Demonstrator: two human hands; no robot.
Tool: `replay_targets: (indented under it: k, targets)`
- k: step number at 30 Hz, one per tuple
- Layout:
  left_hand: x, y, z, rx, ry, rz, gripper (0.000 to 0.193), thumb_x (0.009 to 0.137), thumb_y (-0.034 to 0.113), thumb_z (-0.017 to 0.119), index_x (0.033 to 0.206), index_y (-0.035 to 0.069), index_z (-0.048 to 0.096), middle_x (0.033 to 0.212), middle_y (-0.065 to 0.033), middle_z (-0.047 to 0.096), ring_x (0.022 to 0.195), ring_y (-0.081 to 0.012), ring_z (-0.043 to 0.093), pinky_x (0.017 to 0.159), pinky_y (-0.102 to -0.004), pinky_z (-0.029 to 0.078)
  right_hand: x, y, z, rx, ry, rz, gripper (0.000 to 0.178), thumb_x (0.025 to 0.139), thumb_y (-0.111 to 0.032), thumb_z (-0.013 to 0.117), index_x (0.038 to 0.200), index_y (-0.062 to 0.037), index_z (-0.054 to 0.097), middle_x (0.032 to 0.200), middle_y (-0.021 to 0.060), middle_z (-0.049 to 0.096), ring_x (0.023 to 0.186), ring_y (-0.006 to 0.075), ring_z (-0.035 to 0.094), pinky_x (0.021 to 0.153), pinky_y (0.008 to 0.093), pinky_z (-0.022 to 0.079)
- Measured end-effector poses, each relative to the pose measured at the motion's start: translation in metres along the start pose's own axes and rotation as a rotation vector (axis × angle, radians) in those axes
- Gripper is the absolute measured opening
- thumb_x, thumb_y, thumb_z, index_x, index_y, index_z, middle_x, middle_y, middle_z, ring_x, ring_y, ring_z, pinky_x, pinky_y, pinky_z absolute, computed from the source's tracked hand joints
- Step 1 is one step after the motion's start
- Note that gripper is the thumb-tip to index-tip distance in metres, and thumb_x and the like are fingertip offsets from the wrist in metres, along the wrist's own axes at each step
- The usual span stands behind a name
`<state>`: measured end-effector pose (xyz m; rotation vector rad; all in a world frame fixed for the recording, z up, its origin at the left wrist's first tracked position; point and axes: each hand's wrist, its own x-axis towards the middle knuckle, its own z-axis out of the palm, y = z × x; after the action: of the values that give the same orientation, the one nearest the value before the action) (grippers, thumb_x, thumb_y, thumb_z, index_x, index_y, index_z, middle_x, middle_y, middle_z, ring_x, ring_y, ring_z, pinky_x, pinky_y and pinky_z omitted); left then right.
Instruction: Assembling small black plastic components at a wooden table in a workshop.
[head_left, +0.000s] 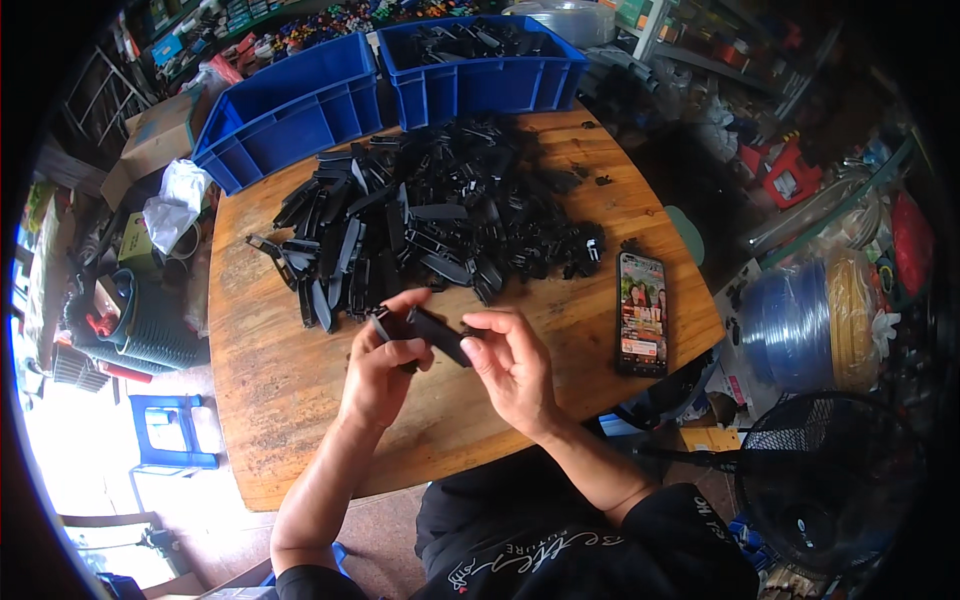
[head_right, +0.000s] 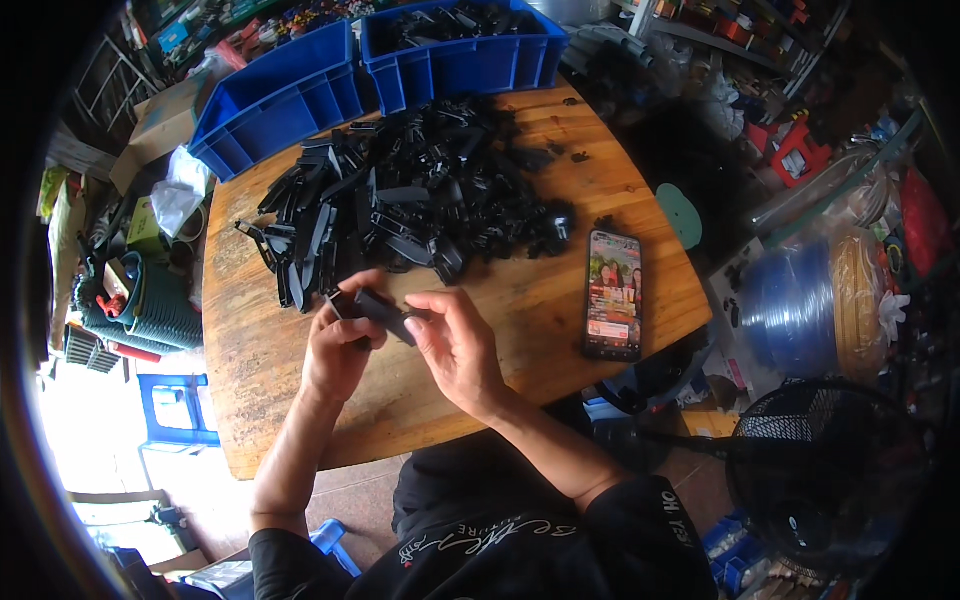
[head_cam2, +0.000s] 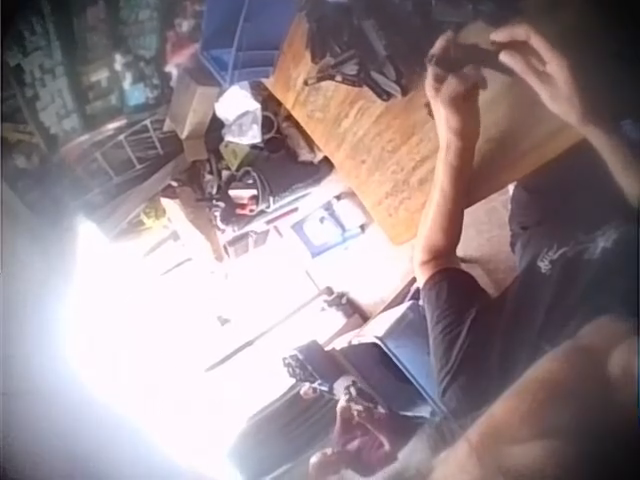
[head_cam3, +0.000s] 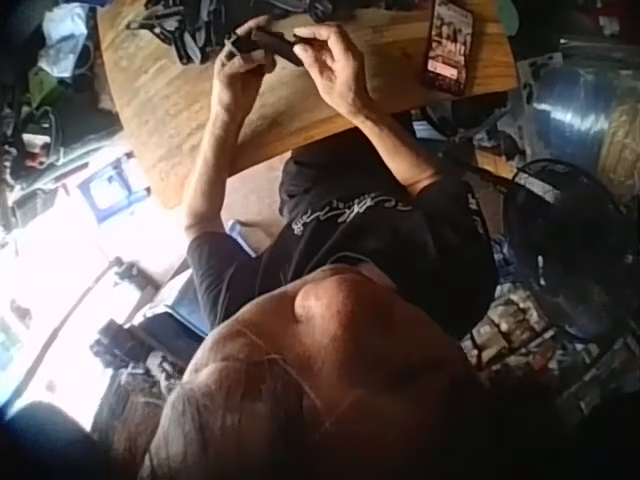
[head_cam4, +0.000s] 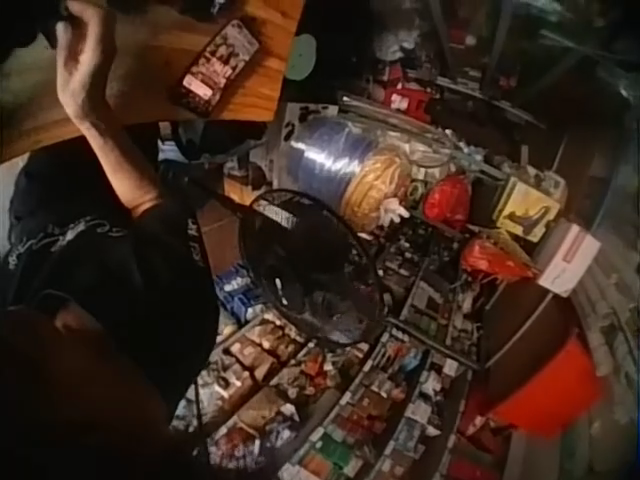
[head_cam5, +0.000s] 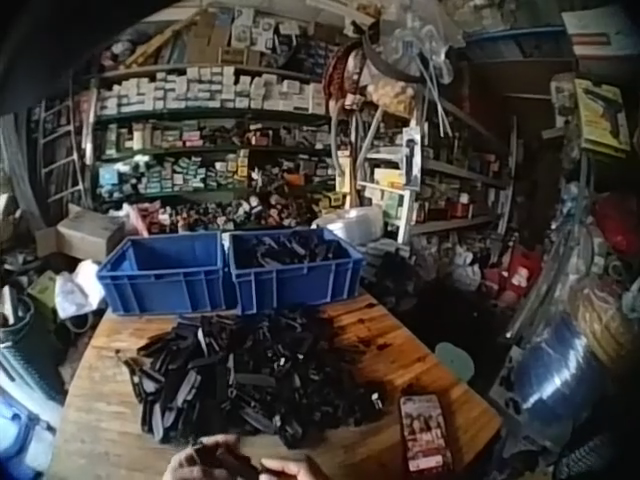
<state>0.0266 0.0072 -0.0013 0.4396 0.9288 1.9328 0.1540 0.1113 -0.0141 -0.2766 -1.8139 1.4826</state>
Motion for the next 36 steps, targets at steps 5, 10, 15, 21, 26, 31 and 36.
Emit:
replay_targets:
  k: [5, 10, 15, 21, 26, 31, 36]
  targets:
    - [0.002, -0.007, -0.002, -0.025, -0.071, -0.053, 0.031, 0.077, 0.002, 0.064, 0.107, 0.002, 0.056, 0.099, -0.0094, 0.063, 0.069, -0.0106, 0.051, 0.059, -0.0232, 0.039, -0.001, 0.002, -0.004, -0.188, 0.098, -0.222, 0.025, 0.079, 0.004, 0.063, 0.102, -0.0002, 0.055, 0.092, 0.0115, 0.058, 0.076, 0.0188, 0.059, 0.067, 0.027, 0.048]
    - [0.002, -0.007, -0.008, 0.057, -0.107, 0.012, 0.027, 0.079, 0.002, 0.063, 0.105, 0.004, 0.057, 0.103, -0.009, 0.062, 0.082, -0.0115, 0.055, 0.069, -0.0235, 0.043, -0.002, 0.004, -0.007, -0.094, 0.131, -0.087, 0.024, 0.078, -0.001, 0.067, 0.101, -0.0005, 0.059, 0.093, 0.01, 0.059, 0.079, 0.0164, 0.059, 0.069, 0.0255, 0.049]
    - [-0.001, -0.008, -0.001, 0.3, -0.1, 0.067, 0.025, 0.081, 0.003, 0.064, 0.104, 0.004, 0.057, 0.1, -0.0042, 0.062, 0.091, -0.0113, 0.055, 0.08, -0.0259, 0.045, 0.006, -0.003, -0.012, -0.185, 0.055, -0.157, 0.024, 0.076, -0.001, 0.069, 0.099, -0.0016, 0.06, 0.092, 0.0076, 0.057, 0.078, 0.0157, 0.058, 0.07, 0.0248, 0.048]
    - [-0.006, -0.001, 0.01, 0.322, -0.087, 0.063, 0.023, 0.082, 0.005, 0.063, 0.103, 0.002, 0.055, 0.098, -0.0059, 0.061, 0.091, -0.0134, 0.057, 0.086, -0.0278, 0.044, 0.01, -0.001, -0.016, -0.246, -0.049, -0.211, 0.024, 0.073, 0.001, 0.071, 0.096, -0.0019, 0.063, 0.088, 0.0069, 0.057, 0.079, 0.0168, 0.058, 0.07, 0.026, 0.048]
    - [-0.006, -0.002, 0.01, 0.356, -0.072, 0.083, 0.023, 0.083, 0.007, 0.063, 0.103, 0.002, 0.055, 0.097, -0.006, 0.061, 0.092, -0.0136, 0.057, 0.085, -0.0278, 0.044, 0.009, -0.004, -0.01, -0.13, -0.005, -0.163, 0.023, 0.072, 0.001, 0.071, 0.093, -0.0016, 0.063, 0.086, 0.0066, 0.058, 0.079, 0.0178, 0.058, 0.069, 0.0272, 0.047]
    - [-0.007, -0.001, 0.005, 0.349, -0.05, 0.115, 0.023, 0.083, 0.008, 0.064, 0.103, 0.002, 0.055, 0.097, -0.0053, 0.062, 0.092, -0.0132, 0.056, 0.086, -0.028, 0.043, 0.009, 0.0, -0.014, -0.179, -0.126, -0.142, 0.022, 0.072, 0.0, 0.071, 0.093, -0.0013, 0.063, 0.088, 0.0074, 0.059, 0.079, 0.0176, 0.058, 0.068, 0.0272, 0.048]
    - [-0.005, -0.003, 0.004, 0.231, -0.055, 0.103, 0.032, 0.081, 0.008, 0.065, 0.11, 0.001, 0.054, 0.097, -0.0055, 0.062, 0.092, -0.0137, 0.056, 0.086, -0.0286, 0.043, 0.003, -0.002, -0.009, 0.127, -0.095, 0.181, 0.014, 0.087, -0.009, 0.06, 0.097, 0.0008, 0.058, 0.082, 0.0067, 0.062, 0.074, 0.0104, 0.059, 0.069, 0.0225, 0.047]
